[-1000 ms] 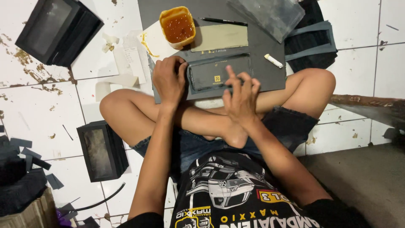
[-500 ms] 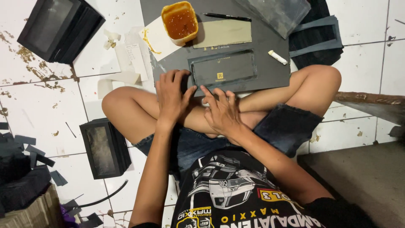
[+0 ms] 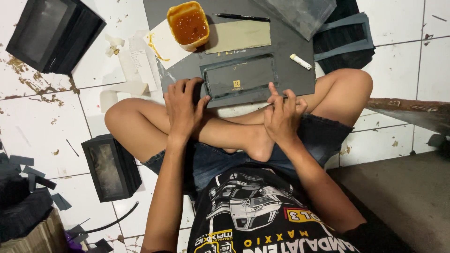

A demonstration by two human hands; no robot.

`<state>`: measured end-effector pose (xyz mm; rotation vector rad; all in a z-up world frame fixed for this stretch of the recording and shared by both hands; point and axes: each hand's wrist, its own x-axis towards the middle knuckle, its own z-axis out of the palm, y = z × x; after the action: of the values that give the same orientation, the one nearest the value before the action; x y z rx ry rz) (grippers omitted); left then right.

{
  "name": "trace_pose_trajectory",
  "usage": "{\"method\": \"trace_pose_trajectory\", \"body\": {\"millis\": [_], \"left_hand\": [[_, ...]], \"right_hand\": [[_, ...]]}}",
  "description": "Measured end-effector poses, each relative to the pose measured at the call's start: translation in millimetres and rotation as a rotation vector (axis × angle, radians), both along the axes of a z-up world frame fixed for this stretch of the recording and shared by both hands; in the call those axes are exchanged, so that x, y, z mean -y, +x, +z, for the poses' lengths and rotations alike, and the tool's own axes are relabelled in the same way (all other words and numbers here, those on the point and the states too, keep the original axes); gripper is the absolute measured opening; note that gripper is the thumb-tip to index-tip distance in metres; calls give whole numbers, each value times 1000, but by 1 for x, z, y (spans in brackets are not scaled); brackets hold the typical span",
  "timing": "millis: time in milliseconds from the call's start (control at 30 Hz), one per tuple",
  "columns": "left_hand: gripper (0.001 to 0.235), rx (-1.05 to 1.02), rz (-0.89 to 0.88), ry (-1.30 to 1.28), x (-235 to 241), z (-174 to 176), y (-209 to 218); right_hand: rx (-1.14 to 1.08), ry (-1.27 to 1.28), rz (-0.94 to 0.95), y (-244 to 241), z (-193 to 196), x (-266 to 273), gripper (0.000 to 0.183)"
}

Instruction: The person sits on the floor and assembles frames: they apply glue with a stick along the inner edge of a dark frame, lay a clear plastic sheet over the glued edge, press it down, then pick up another frame and repeat the gluing and sheet-fitting steps.

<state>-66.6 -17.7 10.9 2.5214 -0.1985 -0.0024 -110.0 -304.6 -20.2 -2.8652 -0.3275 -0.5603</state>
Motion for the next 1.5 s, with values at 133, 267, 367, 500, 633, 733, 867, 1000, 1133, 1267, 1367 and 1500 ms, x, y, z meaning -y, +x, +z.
{"method": "trace_pose_trajectory", "body": {"millis": [133, 267, 367, 500, 633, 733, 867, 1000, 1133, 1267, 1367, 1500], "left_hand": [[42, 9, 1, 19, -1, -3, 0], [36, 18, -9, 63, 0, -1, 0], [19, 56, -14, 28, -2, 8, 3], [14, 192, 47, 57, 26, 26, 17], [33, 211, -165, -30, 81, 28, 42], [54, 178, -304, 42, 119, -1, 61], [56, 176, -382, 90, 145, -41, 77], [43, 105, -366, 109, 146, -39, 79], [59, 67, -398, 147, 145, -42, 81], [62, 52, -407, 138, 145, -33, 81], [60, 40, -398, 139, 145, -32, 79], [61, 70, -396, 103, 141, -23, 75]], "right_hand": [[17, 41, -41, 0, -9, 0, 14], [14, 91, -59, -2, -23, 11, 15], [38, 181, -46, 3, -2, 6, 16], [69, 271, -14, 21, 13, 14, 15], [55, 239, 60, 47, 19, 24, 17], [37, 197, 123, 63, 26, 27, 17], [-4, 118, 207, 74, 28, 32, 20], [-20, 65, 227, 66, 16, 36, 20], [27, -68, 262, 43, 20, 36, 32], [81, -101, 264, 20, 14, 37, 13], [89, -80, 246, 13, 19, 34, 12], [97, -34, 215, 8, 17, 31, 10]]}}
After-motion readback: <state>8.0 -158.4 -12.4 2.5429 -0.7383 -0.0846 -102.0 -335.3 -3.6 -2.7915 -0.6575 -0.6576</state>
